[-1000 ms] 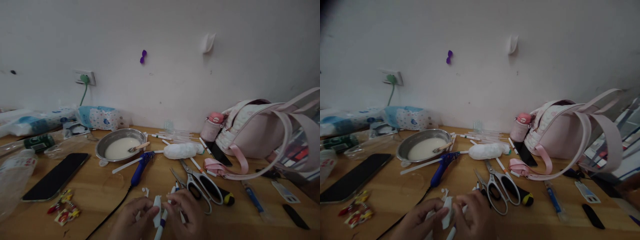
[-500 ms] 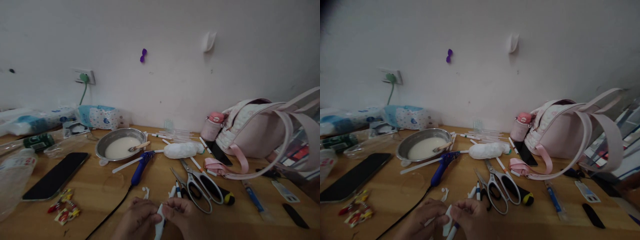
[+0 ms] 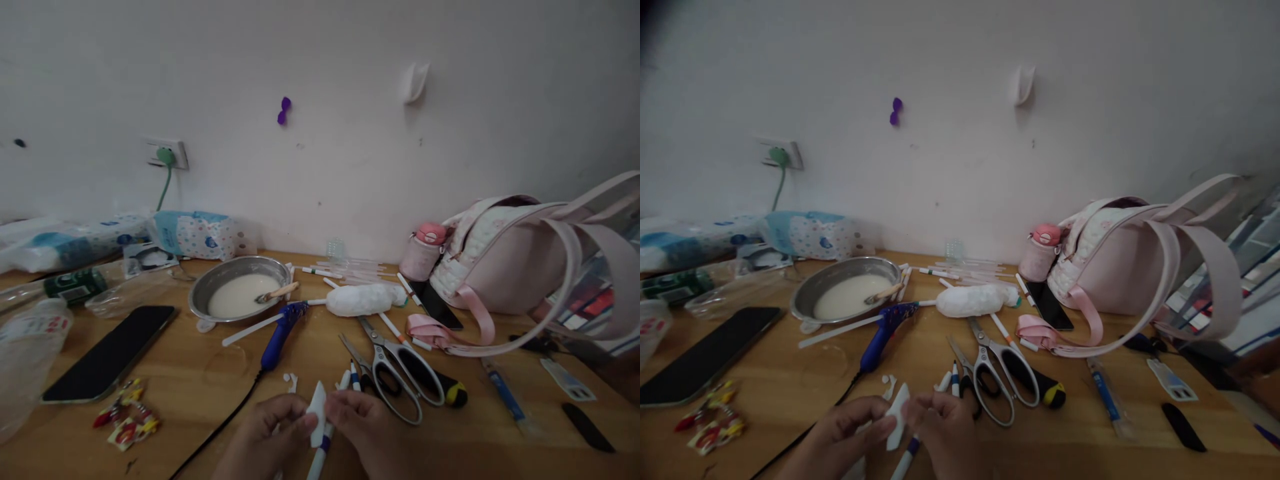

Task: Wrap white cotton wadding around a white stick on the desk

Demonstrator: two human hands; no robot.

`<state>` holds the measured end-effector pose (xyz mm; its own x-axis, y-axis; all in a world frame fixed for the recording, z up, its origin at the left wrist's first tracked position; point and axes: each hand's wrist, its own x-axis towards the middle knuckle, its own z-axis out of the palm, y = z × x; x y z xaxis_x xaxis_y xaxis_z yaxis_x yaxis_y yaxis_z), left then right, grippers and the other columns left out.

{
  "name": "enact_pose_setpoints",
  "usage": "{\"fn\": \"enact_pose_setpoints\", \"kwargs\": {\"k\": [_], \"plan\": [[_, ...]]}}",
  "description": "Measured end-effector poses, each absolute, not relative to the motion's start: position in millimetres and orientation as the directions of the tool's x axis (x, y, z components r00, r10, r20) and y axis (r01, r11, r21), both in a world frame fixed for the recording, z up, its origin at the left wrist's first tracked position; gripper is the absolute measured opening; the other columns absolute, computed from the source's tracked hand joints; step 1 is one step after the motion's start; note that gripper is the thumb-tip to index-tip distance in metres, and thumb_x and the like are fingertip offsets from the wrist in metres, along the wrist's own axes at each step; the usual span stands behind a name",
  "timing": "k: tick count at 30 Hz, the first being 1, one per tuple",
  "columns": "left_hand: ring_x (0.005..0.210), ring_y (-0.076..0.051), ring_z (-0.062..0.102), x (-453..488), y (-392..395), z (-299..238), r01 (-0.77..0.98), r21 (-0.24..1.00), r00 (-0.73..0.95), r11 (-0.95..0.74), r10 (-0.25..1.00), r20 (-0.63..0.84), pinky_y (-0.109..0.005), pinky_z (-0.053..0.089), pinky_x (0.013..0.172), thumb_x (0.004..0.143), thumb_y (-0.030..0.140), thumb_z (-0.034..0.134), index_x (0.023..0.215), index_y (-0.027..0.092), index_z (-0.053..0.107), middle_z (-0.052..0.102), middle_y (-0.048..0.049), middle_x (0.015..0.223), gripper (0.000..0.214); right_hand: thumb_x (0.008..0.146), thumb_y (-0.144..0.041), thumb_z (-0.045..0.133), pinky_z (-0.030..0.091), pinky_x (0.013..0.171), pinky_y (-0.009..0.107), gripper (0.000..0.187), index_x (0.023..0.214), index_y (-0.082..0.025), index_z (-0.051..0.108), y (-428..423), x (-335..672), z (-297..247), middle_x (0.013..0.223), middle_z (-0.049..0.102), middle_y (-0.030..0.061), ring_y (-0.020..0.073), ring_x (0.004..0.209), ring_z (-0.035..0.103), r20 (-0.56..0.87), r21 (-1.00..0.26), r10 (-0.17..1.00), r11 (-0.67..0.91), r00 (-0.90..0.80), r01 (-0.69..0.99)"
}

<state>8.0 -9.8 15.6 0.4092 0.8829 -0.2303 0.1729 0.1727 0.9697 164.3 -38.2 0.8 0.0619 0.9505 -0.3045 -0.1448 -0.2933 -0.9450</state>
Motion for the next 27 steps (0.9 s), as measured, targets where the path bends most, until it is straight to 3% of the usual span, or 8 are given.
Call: {"fn": "enact_pose_setpoints", "kwargs": {"k": [4, 11, 13, 15, 18, 20, 22, 27], "plan": [[0.059, -0.013, 0.048, 7.7, -7.2, 13.9, 0.054, 0.974, 0.402, 0.22, 0.888, -0.223, -0.021, 0.039, 0.061, 0.07, 0.046, 0.064, 0.055, 0.019, 0.062, 0.055, 0.0044, 0.055, 0.031, 0.062, -0.048, 0.07, 0.039, 0.063, 0.027, 0.034, 0.067, -0.014, 0.069, -39.2, 163.3, 3.4, 0.061, 0.062, 0.0021, 0.0172, 0.063, 0.055, -0.299, -0.954, 0.946, -0.301, 0.128, -0.008], [0.069, -0.018, 0.057, 5.3, -1.7, 4.4, 0.104, 0.981, 0.392, 0.167, 0.899, -0.194, -0.023, 0.045, 0.066, 0.075, 0.041, 0.061, 0.059, 0.02, 0.069, 0.065, 0.0007, 0.063, 0.028, 0.066, -0.043, 0.065, 0.037, 0.06, 0.027, 0.028, 0.068, -0.015, 0.069, -38.9, 162.9, 10.5, 0.06, 0.057, 0.0005, 0.0166, 0.062, 0.052, -0.28, -0.939, 0.948, -0.303, 0.15, 0.163], [0.073, -0.019, 0.059, 3.5, -1.7, 2.1, 0.131, 0.984, 0.384, 0.122, 0.909, -0.164, -0.024, 0.047, 0.07, 0.077, 0.038, 0.058, 0.065, 0.02, 0.071, 0.067, -0.0003, 0.069, 0.025, 0.065, -0.043, 0.066, 0.037, 0.062, 0.027, 0.027, 0.064, -0.016, 0.068, -38.2, 163.1, 11.6, 0.059, 0.058, 0.0, 0.0154, 0.061, 0.052, -0.294, -0.95, 0.951, -0.301, 0.094, 0.08], [0.076, -0.019, 0.061, 0.9, -4.0, 1.8, 0.164, 0.986, 0.346, 0.02, 0.935, -0.076, -0.026, 0.048, 0.072, 0.08, 0.035, 0.055, 0.091, 0.022, 0.07, 0.068, -0.0016, 0.081, 0.023, 0.057, -0.043, 0.071, 0.036, 0.06, 0.025, 0.027, 0.059, -0.016, 0.066, -37.4, 163.5, 12.6, 0.056, 0.058, -0.0004, 0.0134, 0.058, 0.051, -0.371, -0.925, 0.928, -0.369, 0.016, -0.087], [0.093, -0.02, 0.059, -2.8, -9.0, 5.9, 0.276, 0.905, 0.326, -0.324, 0.917, 0.229, -0.031, 0.045, 0.082, 0.084, 0.029, 0.052, 0.117, 0.031, 0.058, 0.065, -0.0045, 0.108, 0.034, 0.043, -0.039, 0.076, 0.031, 0.05, 0.021, 0.028, 0.053, -0.016, 0.063, -37.6, 164.9, 15.6, 0.049, 0.056, -0.002, 0.0091, 0.048, 0.046, -0.538, -0.802, 0.841, -0.529, -0.048, -0.277], [0.1, -0.023, 0.056, -3.9, -10.5, 10.4, 0.37, 0.765, 0.396, -0.527, 0.834, 0.384, -0.034, 0.039, 0.087, 0.084, 0.027, 0.053, 0.104, 0.033, 0.065, 0.067, -0.0033, 0.105, 0.025, 0.043, -0.037, 0.075, 0.022, 0.044, 0.019, 0.027, 0.053, -0.016, 0.062, -38.5, 166.3, 17.9, 0.046, 0.054, -0.0035, 0.0055, 0.041, 0.039, -0.582, -0.759, 0.81, -0.574, -0.075, -0.307], [0.095, -0.024, 0.057, -3.7, -9.5, 14.2, 0.43, 0.68, 0.456, -0.594, 0.793, 0.404, -0.035, 0.036, 0.085, 0.084, 0.026, 0.053, 0.089, 0.032, 0.069, 0.072, -0.0011, 0.09, 0.018, 0.049, -0.038, 0.074, 0.018, 0.043, 0.02, 0.025, 0.053, -0.016, 0.062, -39.2, 167.6, 18.8, 0.046, 0.053, -0.0042, 0.0042, 0.04, 0.033, -0.552, -0.786, 0.829, -0.555, -0.096, -0.273], [0.078, -0.02, 0.06, -2.0, -5.1, 15.7, 0.525, 0.637, 0.504, -0.564, 0.81, 0.301, -0.033, 0.035, 0.073, 0.085, 0.026, 0.051, 0.077, 0.026, 0.066, 0.07, 0.0003, 0.074, 0.017, 0.063, -0.036, 0.07, 0.032, 0.057, 0.024, 0.02, 0.06, -0.016, 0.067, -37.4, 171.0, 18.0, 0.057, 0.057, -0.0015, 0.0117, 0.057, 0.047, -0.264, -0.964, 0.962, -0.265, 0.065, 0.002]]}}
